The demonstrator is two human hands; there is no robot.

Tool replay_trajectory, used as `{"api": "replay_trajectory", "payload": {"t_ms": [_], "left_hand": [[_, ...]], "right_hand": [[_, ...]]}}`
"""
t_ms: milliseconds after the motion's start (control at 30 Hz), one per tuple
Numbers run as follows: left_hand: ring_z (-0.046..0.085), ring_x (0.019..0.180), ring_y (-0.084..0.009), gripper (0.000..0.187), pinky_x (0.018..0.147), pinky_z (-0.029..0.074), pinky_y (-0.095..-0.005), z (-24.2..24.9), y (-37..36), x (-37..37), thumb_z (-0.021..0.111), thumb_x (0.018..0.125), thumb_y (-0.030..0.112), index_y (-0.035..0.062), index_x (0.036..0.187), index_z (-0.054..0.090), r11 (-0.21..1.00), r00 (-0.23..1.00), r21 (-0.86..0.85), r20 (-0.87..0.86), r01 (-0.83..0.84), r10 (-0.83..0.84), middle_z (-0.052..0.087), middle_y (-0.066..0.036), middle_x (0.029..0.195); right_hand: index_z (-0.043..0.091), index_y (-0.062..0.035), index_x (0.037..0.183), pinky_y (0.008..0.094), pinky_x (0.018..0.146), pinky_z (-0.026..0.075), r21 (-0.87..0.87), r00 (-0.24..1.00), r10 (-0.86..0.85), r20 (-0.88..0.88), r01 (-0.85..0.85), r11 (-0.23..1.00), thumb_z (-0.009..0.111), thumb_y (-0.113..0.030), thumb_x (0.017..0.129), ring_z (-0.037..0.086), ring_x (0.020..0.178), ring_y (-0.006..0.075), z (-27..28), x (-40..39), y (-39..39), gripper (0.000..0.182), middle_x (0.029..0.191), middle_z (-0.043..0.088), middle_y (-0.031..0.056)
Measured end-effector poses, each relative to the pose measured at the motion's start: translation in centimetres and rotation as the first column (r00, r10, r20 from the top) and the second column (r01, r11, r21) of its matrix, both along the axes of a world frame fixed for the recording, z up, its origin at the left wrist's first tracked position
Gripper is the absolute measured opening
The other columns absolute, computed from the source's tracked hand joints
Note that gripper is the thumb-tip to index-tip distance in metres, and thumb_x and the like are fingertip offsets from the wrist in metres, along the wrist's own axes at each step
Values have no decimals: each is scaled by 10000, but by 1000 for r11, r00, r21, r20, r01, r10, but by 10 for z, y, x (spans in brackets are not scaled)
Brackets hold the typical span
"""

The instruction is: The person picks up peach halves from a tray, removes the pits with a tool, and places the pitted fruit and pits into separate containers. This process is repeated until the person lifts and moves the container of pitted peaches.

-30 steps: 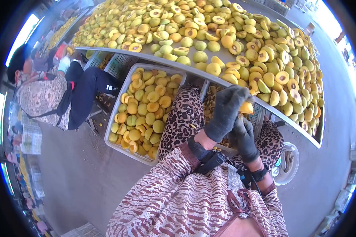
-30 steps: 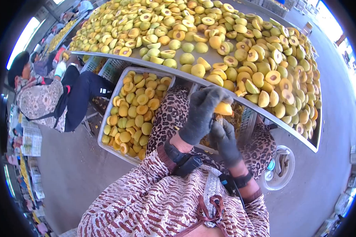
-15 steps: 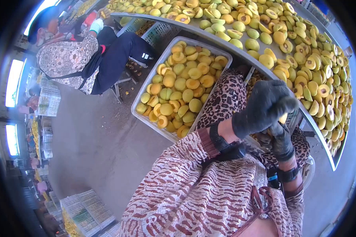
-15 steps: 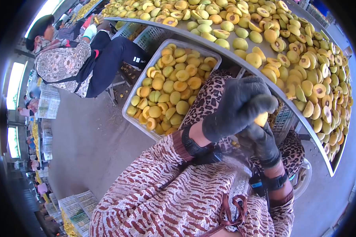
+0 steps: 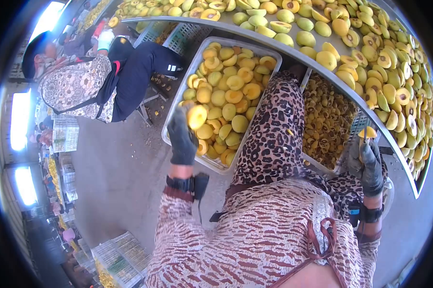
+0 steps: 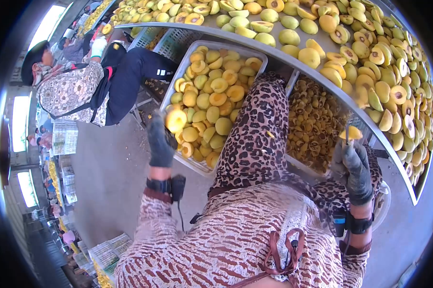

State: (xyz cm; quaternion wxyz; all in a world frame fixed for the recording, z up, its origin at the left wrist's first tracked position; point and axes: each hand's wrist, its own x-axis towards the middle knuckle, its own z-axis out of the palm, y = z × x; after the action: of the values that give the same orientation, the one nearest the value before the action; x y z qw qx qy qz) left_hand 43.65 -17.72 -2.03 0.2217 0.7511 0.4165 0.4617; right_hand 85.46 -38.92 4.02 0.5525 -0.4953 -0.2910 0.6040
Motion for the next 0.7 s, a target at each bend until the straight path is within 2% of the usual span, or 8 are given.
{"api": "replay_trajectory", "payload": {"t_ms": [67,100,133,200,500,600,633,700], "left_hand": [[607,1005,-250,320,894,486,-330,-71,-26,-20,535,964,240,-28,1128,594,806,831,-592,462,28,310,629,-155,1077],[585,1025,-288,333,911,472,-355,-108,-38,-34,582,920,226,-14,1151,586,907,985,-393,8,-154,171,616,-150,1073],[564,1044,-326,368,928,457,-380,-131,-51,-40,630,877,212,1,1174,577,973,871,-122,-477,-194,114,603,-145,1070],[526,1035,-378,442,901,457,-436,-115,-77,-10,697,785,200,33,1176,574,952,658,-86,-741,-292,135,562,-143,1067],[510,1130,-439,445,979,402,-498,-182,-45,-46,730,730,248,37,1107,622,947,604,-77,-786,-311,134,604,-257,1118],[621,739,-354,205,688,485,-458,-122,19,-48,660,803,250,48,778,684,951,386,-219,-875,221,-291,664,-156,782],[608,592,-297,249,565,468,-391,-104,31,-30,628,848,222,20,704,651,866,817,-483,-547,-126,-186,645,-134,664],[584,563,-298,309,557,439,-418,-48,58,34,602,883,246,-17,720,608,982,765,34,-622,-187,167,595,-174,623]], "right_hand": [[481,-96,783,209,390,247,-129,996,-41,85,52,990,607,-445,897,380,459,49,-8,-5,-9,388,610,417,-41],[490,-97,786,207,392,248,-142,992,-43,118,60,988,598,-444,903,374,462,47,-12,-11,-10,382,610,418,-40],[499,-97,788,206,395,250,-155,987,-44,152,68,986,589,-443,908,368,464,45,-15,-15,-9,376,610,419,-39],[516,-92,799,205,397,254,-221,972,-99,214,147,964,572,-432,915,364,471,40,-16,-31,-2,364,620,429,-45],[559,-49,940,211,560,413,-139,960,-152,237,189,972,560,-170,941,495,652,61,-4,-22,-10,121,755,517,-38],[528,-55,855,203,487,339,-95,956,-82,283,113,989,517,-209,948,417,562,37,25,-18,2,180,672,468,-63],[526,-59,847,203,479,338,-29,956,-93,279,105,994,506,-236,944,422,555,43,28,-14,0,203,669,471,-61],[525,-63,839,202,470,338,54,955,-131,267,121,991,496,-262,940,428,549,48,26,-10,-3,225,667,473,-59]]}}
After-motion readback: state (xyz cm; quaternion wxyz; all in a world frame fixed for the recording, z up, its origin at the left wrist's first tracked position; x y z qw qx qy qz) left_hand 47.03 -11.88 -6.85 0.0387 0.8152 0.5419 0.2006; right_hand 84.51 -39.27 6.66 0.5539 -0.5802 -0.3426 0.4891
